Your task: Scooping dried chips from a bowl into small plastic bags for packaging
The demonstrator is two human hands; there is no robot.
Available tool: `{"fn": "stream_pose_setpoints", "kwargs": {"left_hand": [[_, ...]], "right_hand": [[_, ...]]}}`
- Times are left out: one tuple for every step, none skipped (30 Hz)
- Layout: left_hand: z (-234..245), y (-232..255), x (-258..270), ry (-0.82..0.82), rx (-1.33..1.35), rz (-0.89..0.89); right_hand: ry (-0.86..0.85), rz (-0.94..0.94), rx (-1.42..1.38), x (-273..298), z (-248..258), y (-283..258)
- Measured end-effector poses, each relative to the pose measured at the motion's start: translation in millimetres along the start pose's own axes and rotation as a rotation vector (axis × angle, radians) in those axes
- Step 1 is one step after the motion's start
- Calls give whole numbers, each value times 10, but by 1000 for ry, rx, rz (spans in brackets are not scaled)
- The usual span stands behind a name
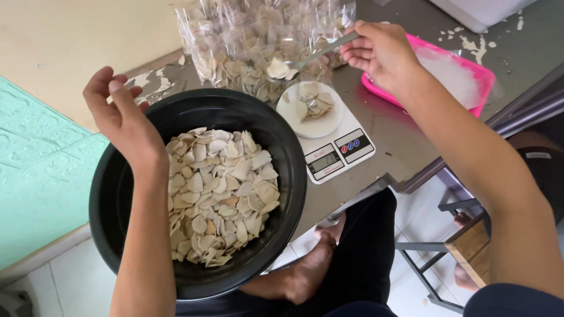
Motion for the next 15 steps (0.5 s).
{"fn": "stream_pose_setpoints", "kwargs": {"left_hand": [[8,-23,0,0,-3,12],[-5,-25,-2,4,-1,5],[-13,-49,-5,12,-4,18],[0,-81,12,21,-11,36],[9,-106,-4,25,-13,33],[-20,-30,-4,-3,-69,-75],[-64,44,9,-32,-126,-181],[-123,69,-3,-32,-127,-187],[-300,109,-2,-133,-224,-218],[-483,143,-4,-237,-324,-252],[-658,85,16,-240,-327,-262],[-954,59,89,-340,-455,-355],[-1248,10,176,-438,-585,-448],[-1473,77,261,-442,-582,-459],[-1781,72,385,-556,-608,-440]], "right_hand": [[68,-30,-11,-106,163,79],[65,-22,-13,-186,240,113],[120,-34,-13,-260,373,167],[172,-52,-11,-322,494,251],[167,-50,-13,-440,547,316],[198,-53,-62,-542,648,405],[230,-57,-111,-647,754,494],[229,-54,-116,-639,761,503],[230,-56,-106,-634,778,511],[233,-58,-102,-633,792,527],[233,-55,-112,-626,788,536],[227,-50,-98,-618,784,538],[221,-46,-84,-613,780,541],[226,-41,-93,-617,785,533],[212,-42,-79,-629,770,530]]}}
Point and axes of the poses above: each hand's wrist, its own x-axis away from the middle knuckle, its own z-axis out of the back of the hand, y = z × x, the point moved 10 cm from there along -x, towards the middle knuckle, and after that the axes turned 1 degree about -y, right-handed, at the moved point
